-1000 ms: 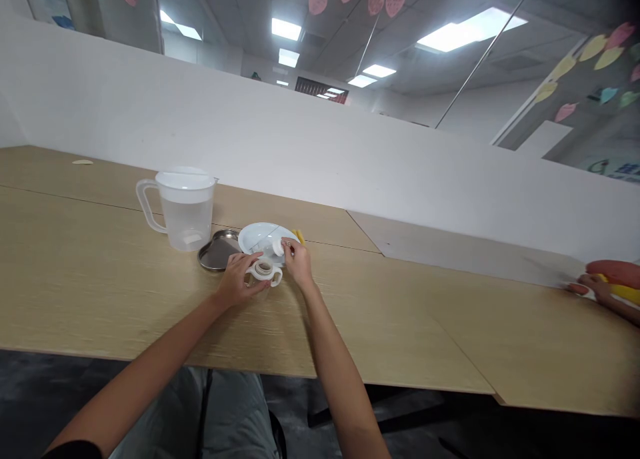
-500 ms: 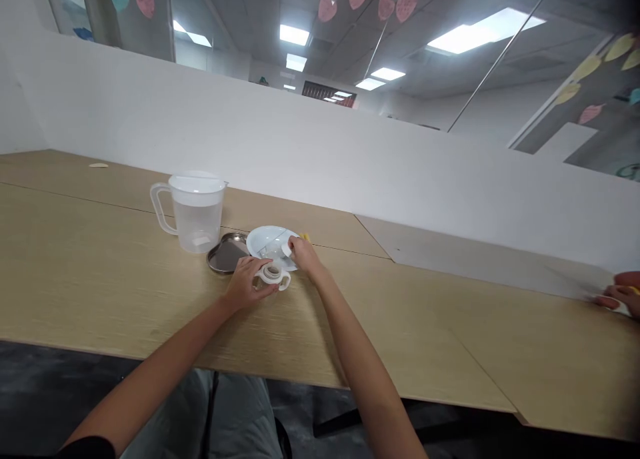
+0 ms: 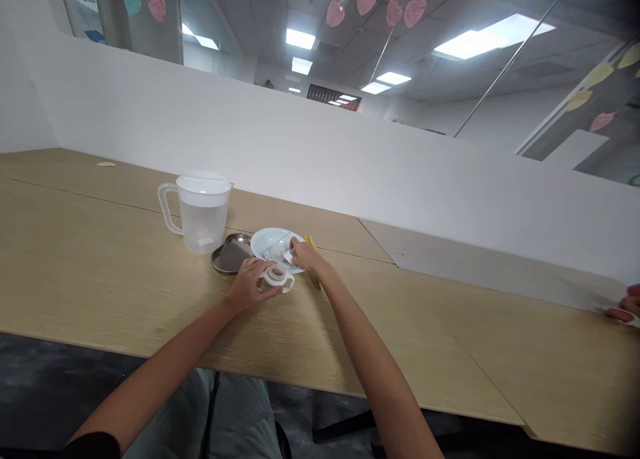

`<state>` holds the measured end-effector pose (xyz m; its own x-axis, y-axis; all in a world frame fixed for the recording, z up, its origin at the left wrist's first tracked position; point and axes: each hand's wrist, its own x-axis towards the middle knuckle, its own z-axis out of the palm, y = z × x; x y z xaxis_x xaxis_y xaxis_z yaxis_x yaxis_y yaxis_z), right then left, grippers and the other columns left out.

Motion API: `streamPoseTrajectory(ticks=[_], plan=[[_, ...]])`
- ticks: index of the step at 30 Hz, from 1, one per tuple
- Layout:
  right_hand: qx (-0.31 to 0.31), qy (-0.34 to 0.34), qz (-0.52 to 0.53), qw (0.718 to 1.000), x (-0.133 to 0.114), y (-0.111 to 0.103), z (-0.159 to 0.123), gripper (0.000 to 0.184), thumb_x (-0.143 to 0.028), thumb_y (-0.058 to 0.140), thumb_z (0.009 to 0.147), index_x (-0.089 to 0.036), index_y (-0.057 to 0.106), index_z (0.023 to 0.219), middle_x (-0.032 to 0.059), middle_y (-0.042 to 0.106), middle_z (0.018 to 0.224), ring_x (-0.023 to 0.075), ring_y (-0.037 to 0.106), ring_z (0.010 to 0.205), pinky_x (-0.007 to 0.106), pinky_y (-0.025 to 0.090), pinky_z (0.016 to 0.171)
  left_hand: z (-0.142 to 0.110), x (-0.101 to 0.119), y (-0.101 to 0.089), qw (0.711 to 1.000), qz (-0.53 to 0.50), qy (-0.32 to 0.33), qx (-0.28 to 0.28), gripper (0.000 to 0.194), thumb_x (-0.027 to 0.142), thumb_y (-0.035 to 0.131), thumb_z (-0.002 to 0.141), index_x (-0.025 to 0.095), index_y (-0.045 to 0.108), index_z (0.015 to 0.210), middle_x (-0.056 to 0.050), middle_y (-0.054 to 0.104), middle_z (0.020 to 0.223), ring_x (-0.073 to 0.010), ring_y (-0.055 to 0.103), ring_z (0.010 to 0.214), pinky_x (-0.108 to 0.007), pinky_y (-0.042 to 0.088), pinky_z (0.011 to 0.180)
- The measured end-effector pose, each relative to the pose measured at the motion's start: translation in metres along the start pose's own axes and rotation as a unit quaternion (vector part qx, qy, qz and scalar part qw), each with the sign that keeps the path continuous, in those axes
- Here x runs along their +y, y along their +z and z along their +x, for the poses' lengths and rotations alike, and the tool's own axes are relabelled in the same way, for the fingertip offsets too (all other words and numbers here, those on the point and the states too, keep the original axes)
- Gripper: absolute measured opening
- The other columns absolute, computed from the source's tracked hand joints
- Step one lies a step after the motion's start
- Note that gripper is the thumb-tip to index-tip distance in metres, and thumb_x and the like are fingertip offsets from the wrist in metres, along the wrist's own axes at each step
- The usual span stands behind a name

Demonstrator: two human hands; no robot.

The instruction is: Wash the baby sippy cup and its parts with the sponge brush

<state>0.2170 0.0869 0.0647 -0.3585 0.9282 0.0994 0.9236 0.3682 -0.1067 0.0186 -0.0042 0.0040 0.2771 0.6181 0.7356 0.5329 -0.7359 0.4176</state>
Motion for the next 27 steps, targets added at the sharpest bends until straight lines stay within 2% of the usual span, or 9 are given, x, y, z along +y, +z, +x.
streamPoseTrajectory(ticks=[3, 12, 14, 21, 27], plan=[[-0.007, -0.003, -0.01, 1.0, 0.0, -0.001, 0.0, 0.03, -0.005, 0.051, 0.079, -0.015, 0.063, 0.105, 0.0087, 0.067, 0.096, 0.0185, 0.058, 0.089, 0.023, 0.039, 0.075, 0.001, 0.001, 0.0, 1.0, 0.0, -0.004, 0.001, 0.045, 0.049, 0.068, 0.078, 0.021, 0.06, 0.112, -0.008, 0.069, 0.102, -0.0258, 0.06, 0.098, -0.041, 0.041, 0.091], [-0.034, -0.019, -0.029, 0.999, -0.006, -0.004, -0.002, 0.036, -0.002, 0.05, 0.078, -0.017, 0.071, 0.103, 0.0074, 0.073, 0.097, 0.0181, 0.063, 0.095, 0.023, 0.042, 0.083, 0.0, 0.0, 0.0, 1.0, 0.009, 0.0, -0.005, 0.046, 0.049, 0.068, 0.078, 0.021, 0.06, 0.113, -0.008, 0.069, 0.103, -0.0251, 0.061, 0.097, -0.04, 0.042, 0.09], [-0.04, -0.022, -0.038, 0.998, -0.006, -0.003, 0.0, 0.035, -0.003, 0.049, 0.08, -0.017, 0.071, 0.103, 0.0081, 0.073, 0.098, 0.0194, 0.064, 0.096, 0.024, 0.043, 0.083, 0.0, 0.0, 0.0, 1.0, 0.008, -0.004, -0.006, 0.045, 0.049, 0.068, 0.079, 0.021, 0.06, 0.113, -0.008, 0.069, 0.104, -0.0253, 0.06, 0.098, -0.04, 0.042, 0.09], [-0.035, -0.006, -0.077, 0.996, -0.011, 0.003, 0.015, 0.027, -0.013, 0.043, 0.092, -0.01, 0.067, 0.104, 0.0195, 0.069, 0.108, 0.026, 0.063, 0.102, 0.032, 0.045, 0.085, 0.0, -0.002, 0.001, 1.0, 0.004, 0.004, -0.004, 0.046, 0.05, 0.067, 0.079, 0.02, 0.06, 0.114, -0.009, 0.068, 0.104, -0.0255, 0.06, 0.098, -0.041, 0.042, 0.091], [-0.031, -0.002, -0.078, 0.996, -0.016, 0.011, 0.021, 0.028, -0.02, 0.041, 0.097, -0.009, 0.064, 0.107, 0.0203, 0.068, 0.111, 0.0261, 0.063, 0.104, 0.033, 0.044, 0.086, 0.001, 0.0, 0.0, 1.0, 0.008, 0.003, -0.009, 0.045, 0.048, 0.069, 0.078, 0.021, 0.061, 0.113, -0.009, 0.069, 0.103, -0.0259, 0.061, 0.098, -0.042, 0.043, 0.09]])
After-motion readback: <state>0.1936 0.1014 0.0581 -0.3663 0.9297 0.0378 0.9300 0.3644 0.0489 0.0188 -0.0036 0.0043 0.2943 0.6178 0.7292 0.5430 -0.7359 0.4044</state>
